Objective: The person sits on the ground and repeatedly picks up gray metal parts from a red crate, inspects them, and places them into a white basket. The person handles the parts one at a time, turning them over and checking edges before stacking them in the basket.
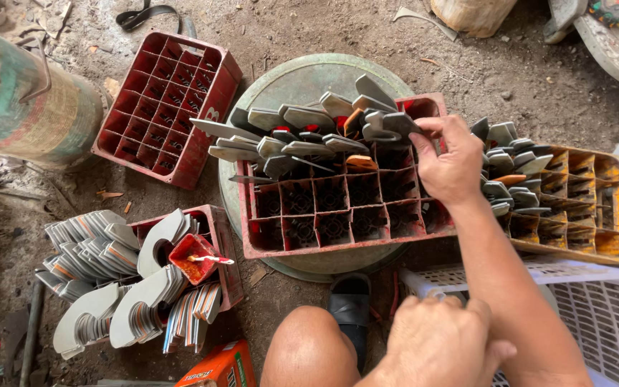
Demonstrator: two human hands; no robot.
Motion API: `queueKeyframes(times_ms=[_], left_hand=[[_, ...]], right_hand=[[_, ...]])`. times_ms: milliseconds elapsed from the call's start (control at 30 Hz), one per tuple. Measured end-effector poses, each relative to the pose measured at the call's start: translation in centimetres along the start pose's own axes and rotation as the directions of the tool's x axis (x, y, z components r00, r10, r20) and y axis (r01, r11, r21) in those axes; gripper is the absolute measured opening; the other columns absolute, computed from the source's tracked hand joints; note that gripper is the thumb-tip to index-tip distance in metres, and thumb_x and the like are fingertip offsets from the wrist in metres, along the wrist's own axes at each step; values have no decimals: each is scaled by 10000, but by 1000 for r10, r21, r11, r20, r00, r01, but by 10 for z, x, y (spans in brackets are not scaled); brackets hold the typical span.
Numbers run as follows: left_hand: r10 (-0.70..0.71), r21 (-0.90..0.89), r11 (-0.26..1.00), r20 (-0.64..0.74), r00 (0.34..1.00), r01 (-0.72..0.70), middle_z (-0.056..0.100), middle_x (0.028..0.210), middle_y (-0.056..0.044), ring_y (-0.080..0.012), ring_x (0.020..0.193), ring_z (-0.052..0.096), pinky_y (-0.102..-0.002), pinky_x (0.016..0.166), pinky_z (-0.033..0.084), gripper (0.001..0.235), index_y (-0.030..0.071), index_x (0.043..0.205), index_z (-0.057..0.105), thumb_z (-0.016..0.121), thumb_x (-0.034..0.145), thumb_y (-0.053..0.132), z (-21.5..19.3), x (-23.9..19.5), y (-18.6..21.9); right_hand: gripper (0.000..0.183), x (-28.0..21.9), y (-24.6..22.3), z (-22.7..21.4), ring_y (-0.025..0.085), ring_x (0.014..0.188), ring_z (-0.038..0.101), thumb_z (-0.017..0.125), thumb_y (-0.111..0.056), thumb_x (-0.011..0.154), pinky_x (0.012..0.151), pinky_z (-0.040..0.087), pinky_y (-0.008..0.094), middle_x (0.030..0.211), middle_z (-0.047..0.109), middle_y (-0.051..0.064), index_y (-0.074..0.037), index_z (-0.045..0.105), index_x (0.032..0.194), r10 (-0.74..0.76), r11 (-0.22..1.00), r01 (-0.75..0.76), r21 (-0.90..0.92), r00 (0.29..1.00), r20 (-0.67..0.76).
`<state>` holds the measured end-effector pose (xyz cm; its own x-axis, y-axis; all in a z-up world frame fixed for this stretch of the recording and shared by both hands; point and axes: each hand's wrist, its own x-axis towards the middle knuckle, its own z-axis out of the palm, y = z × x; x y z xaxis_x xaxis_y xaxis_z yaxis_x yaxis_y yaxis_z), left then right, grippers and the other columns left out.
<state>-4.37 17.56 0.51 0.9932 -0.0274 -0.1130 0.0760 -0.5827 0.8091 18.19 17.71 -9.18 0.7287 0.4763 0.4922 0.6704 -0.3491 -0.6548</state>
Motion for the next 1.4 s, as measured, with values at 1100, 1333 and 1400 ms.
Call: queueKeyframes(times_ms=[1100,1333,1400], left_hand=[[-7,-57,998,30,1000,9,694,792,-236,-370,808,722,-537,739,549,429,-66,907,705,767,890,359,1,-4,-1],[-16,-47,999,52,999,18,696,841,-244,-372,844,727,-541,752,549,453,-74,952,707,759,902,373,4,-3,-4],[-2,-42,999,35,999,4,697,843,-245,-376,843,724,-548,753,543,450,-72,951,710,764,894,371,4,-2,-2]], right_hand=[[190,-12,1,24,247,939,684,664,49,931,789,571,339,1244,642,136,3,558,1082,73,993,-84,86,990,119],[283,-23,5,35,297,942,651,737,2,895,824,539,390,1083,617,150,-6,636,1160,27,999,-31,41,993,111],[282,-22,2,36,359,996,639,798,-52,865,847,529,431,1099,632,169,-1,649,1099,-118,991,122,-50,990,82]])
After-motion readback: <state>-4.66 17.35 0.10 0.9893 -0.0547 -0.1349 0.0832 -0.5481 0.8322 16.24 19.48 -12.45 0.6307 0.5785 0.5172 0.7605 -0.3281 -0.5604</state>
